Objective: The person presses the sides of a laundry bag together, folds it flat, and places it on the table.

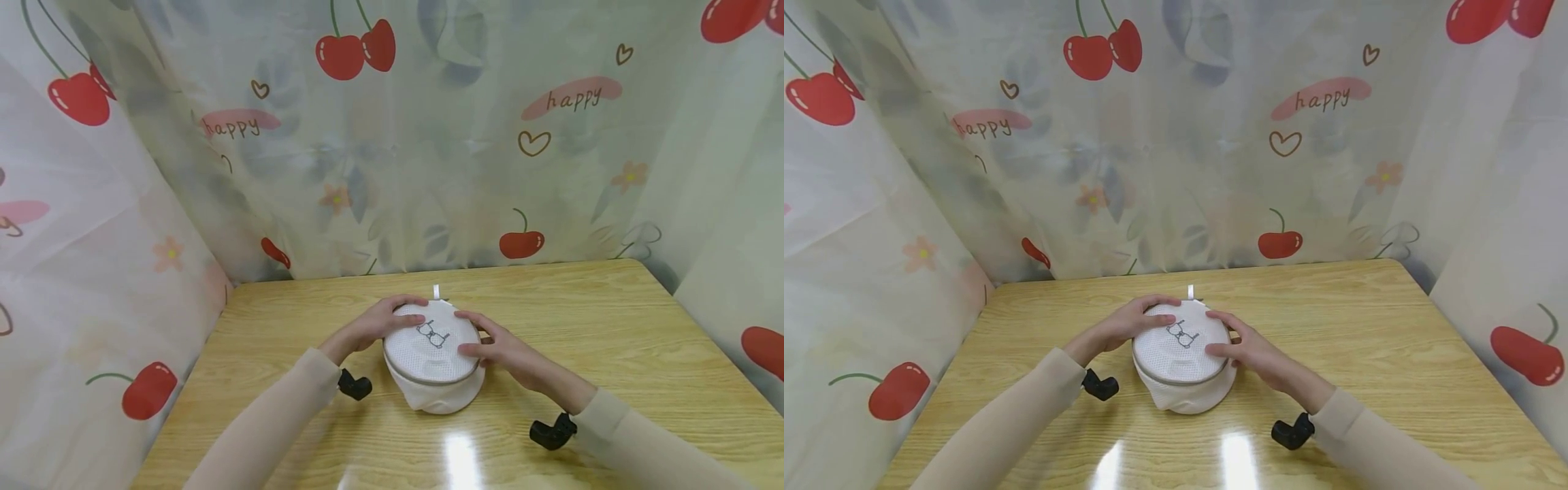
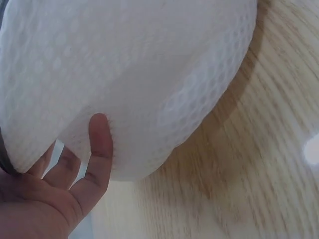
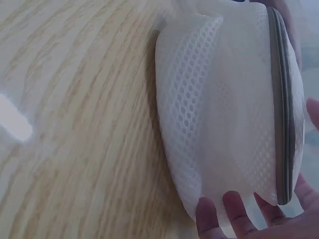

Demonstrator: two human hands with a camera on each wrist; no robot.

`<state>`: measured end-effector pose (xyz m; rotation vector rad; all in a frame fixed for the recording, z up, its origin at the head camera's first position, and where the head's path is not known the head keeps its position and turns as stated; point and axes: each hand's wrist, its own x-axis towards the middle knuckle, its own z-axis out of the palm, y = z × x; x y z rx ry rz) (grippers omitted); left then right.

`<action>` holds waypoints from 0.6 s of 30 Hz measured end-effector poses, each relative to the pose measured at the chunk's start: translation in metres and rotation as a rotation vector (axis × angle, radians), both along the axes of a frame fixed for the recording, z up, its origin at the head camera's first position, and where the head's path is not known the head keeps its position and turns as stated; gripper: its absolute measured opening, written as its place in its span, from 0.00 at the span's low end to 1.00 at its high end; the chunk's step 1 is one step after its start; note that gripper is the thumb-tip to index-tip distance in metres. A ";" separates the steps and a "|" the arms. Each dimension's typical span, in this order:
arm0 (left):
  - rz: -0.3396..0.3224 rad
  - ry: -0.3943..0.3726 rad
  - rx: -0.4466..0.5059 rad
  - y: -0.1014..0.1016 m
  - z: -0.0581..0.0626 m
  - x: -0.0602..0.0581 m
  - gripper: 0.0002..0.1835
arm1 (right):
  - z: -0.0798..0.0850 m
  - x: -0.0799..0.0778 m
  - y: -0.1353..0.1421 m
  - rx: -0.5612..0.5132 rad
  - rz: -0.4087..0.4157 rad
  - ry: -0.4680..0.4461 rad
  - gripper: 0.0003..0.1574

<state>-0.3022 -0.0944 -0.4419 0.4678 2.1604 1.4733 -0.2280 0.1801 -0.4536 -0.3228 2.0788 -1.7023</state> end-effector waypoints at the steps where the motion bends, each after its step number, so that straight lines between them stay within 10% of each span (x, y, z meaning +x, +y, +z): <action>1: 0.005 0.024 -0.011 0.001 -0.001 0.001 0.24 | -0.001 0.000 -0.001 -0.011 0.007 -0.005 0.45; 18: -0.055 0.201 -0.023 0.002 -0.017 0.016 0.25 | -0.020 -0.001 -0.004 -0.038 -0.062 -0.034 0.45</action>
